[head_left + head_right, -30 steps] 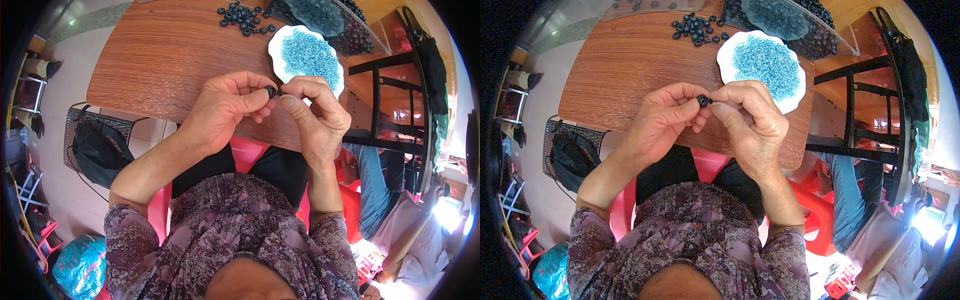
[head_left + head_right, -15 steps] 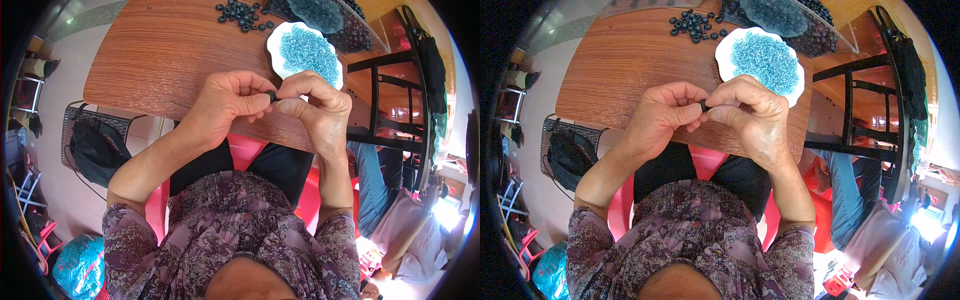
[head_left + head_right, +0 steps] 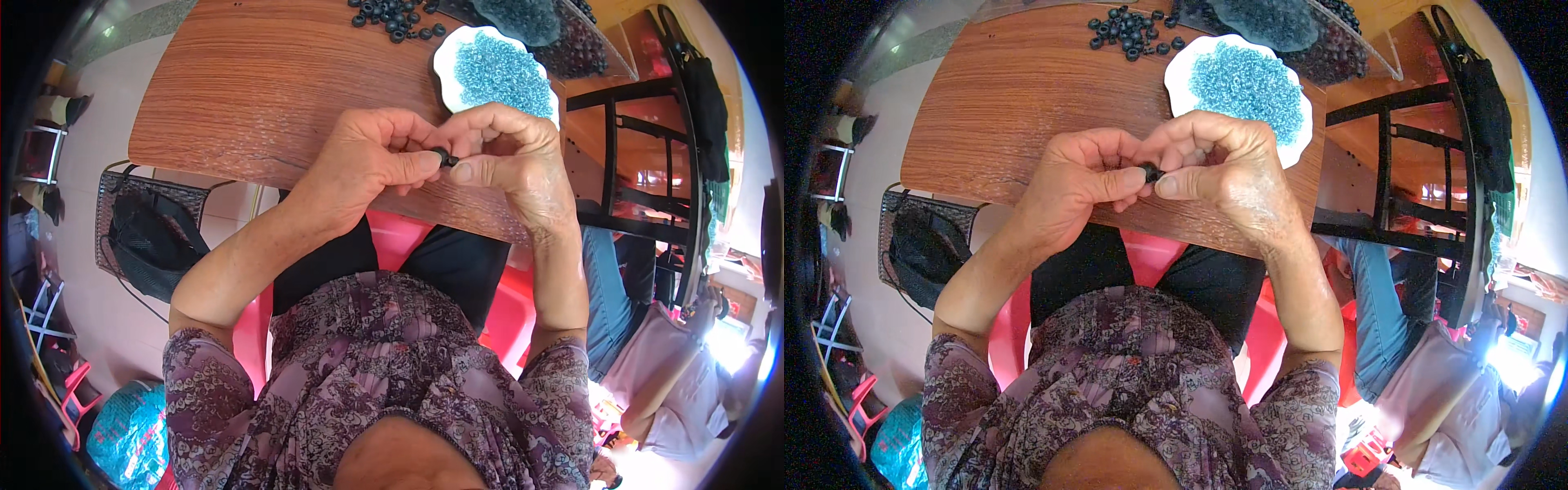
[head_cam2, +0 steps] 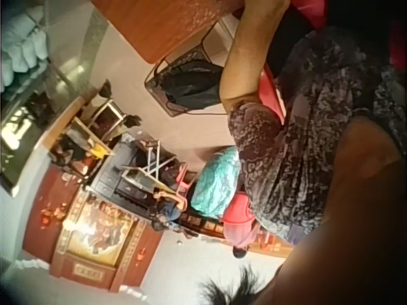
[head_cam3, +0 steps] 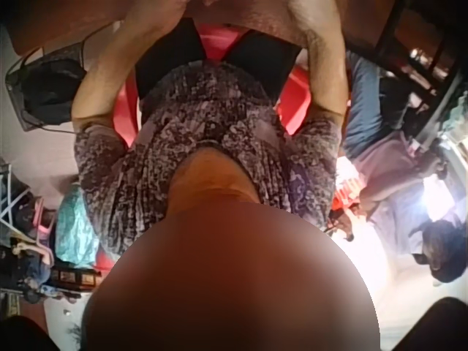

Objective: Assembling small components by manually inserting tiny blue beads into black plastic rings.

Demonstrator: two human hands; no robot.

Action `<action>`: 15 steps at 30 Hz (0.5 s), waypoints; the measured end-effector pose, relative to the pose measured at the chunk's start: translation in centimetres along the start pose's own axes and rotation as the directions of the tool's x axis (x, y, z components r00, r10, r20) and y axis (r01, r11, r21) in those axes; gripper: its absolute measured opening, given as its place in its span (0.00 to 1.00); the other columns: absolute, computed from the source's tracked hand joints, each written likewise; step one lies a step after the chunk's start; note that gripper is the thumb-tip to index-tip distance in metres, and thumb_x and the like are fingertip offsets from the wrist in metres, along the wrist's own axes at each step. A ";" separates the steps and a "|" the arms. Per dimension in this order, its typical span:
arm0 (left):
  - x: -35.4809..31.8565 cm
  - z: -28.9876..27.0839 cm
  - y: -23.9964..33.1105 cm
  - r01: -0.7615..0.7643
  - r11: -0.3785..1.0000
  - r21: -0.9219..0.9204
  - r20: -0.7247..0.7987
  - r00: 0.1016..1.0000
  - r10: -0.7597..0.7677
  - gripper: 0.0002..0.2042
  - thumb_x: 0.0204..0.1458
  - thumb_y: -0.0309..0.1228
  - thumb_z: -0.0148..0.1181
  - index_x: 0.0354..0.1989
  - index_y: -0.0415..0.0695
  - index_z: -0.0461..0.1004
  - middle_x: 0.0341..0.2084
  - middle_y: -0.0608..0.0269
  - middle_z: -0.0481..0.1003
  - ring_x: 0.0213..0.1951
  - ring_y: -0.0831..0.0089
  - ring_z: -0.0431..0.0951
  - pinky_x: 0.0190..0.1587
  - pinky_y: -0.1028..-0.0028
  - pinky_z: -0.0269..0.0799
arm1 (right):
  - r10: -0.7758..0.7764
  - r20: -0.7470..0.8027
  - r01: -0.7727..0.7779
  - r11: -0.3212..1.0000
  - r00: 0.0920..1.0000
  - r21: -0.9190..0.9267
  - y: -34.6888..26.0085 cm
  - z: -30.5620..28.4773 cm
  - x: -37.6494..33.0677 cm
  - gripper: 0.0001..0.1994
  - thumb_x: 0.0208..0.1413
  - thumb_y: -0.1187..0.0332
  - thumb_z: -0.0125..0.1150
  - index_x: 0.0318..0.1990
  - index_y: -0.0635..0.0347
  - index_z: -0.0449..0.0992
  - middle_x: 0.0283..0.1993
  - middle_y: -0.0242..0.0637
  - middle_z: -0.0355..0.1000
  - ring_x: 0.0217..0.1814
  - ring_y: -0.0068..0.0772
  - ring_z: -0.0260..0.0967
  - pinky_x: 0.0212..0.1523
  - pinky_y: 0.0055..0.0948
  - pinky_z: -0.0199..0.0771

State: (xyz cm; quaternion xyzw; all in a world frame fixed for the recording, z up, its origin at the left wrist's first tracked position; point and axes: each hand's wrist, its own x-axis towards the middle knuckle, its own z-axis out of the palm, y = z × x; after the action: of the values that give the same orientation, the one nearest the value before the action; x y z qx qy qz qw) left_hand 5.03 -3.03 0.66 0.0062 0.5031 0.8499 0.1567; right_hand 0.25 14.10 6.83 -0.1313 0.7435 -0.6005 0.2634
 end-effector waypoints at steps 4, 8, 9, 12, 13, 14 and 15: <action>0.1 0.0 0.2 0.006 0.997 -0.078 0.035 0.999 -0.003 0.08 0.46 0.23 0.58 0.35 0.35 0.74 0.23 0.65 0.74 0.22 0.84 0.69 0.25 0.84 0.63 | -0.025 0.013 0.027 0.987 1.000 -0.156 -0.1 -0.3 -0.2 0.15 0.31 0.84 0.66 0.33 0.64 0.79 0.28 0.29 0.71 0.31 0.18 0.64 0.35 0.17 0.66; 0.0 0.1 0.6 0.017 1.000 -0.004 0.029 0.999 -0.017 0.08 0.46 0.22 0.59 0.35 0.35 0.74 0.22 0.65 0.74 0.21 0.83 0.68 0.23 0.84 0.62 | -0.035 0.048 0.042 0.988 0.998 -0.152 -0.2 -0.4 -0.1 0.15 0.31 0.83 0.65 0.33 0.64 0.79 0.27 0.28 0.71 0.31 0.17 0.64 0.35 0.17 0.65; -0.2 0.2 0.9 0.018 1.000 -0.006 0.028 0.999 -0.017 0.08 0.46 0.22 0.59 0.35 0.35 0.74 0.22 0.65 0.74 0.21 0.83 0.68 0.23 0.84 0.62 | -0.007 0.067 0.018 0.987 0.998 -0.161 -0.2 -0.4 -0.1 0.15 0.31 0.84 0.65 0.33 0.64 0.80 0.27 0.28 0.71 0.31 0.17 0.64 0.35 0.17 0.65; -0.3 0.3 1.2 0.061 0.996 0.062 0.012 0.998 -0.062 0.07 0.45 0.22 0.59 0.34 0.35 0.74 0.21 0.65 0.73 0.20 0.83 0.68 0.23 0.84 0.62 | -0.058 0.108 0.083 0.966 0.992 -0.244 -0.1 -0.6 0.1 0.14 0.35 0.82 0.64 0.33 0.59 0.80 0.24 0.27 0.71 0.27 0.16 0.65 0.30 0.17 0.66; -0.2 0.1 1.0 0.071 0.997 0.028 0.037 0.997 -0.072 0.07 0.45 0.22 0.59 0.34 0.35 0.75 0.21 0.65 0.73 0.20 0.83 0.68 0.23 0.84 0.62 | -0.057 0.110 0.083 0.966 0.992 -0.244 -0.1 -0.5 0.1 0.14 0.35 0.82 0.64 0.33 0.59 0.80 0.24 0.27 0.71 0.27 0.16 0.65 0.30 0.17 0.66; -0.1 -0.1 0.9 0.081 0.997 -0.005 0.062 0.995 -0.081 0.07 0.45 0.22 0.59 0.34 0.35 0.75 0.21 0.65 0.73 0.20 0.83 0.68 0.22 0.84 0.62 | -0.046 0.119 0.073 0.970 0.992 -0.231 -0.2 -0.5 0.1 0.14 0.35 0.83 0.63 0.33 0.60 0.80 0.24 0.28 0.72 0.27 0.16 0.66 0.30 0.17 0.66; -0.1 -0.1 0.8 0.081 0.997 -0.006 0.063 0.995 -0.081 0.07 0.45 0.22 0.59 0.34 0.35 0.75 0.21 0.65 0.73 0.20 0.83 0.68 0.22 0.84 0.62 | -0.035 0.126 0.062 0.974 0.991 -0.218 -0.3 -0.4 0.1 0.14 0.35 0.83 0.62 0.33 0.61 0.80 0.24 0.29 0.72 0.27 0.17 0.67 0.30 0.18 0.67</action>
State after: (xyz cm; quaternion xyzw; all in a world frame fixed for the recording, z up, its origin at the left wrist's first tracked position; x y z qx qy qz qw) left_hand 4.87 -3.51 1.28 0.0118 0.4943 0.8443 0.2069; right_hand -0.15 14.33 7.12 -0.2139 0.7850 -0.5111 0.2770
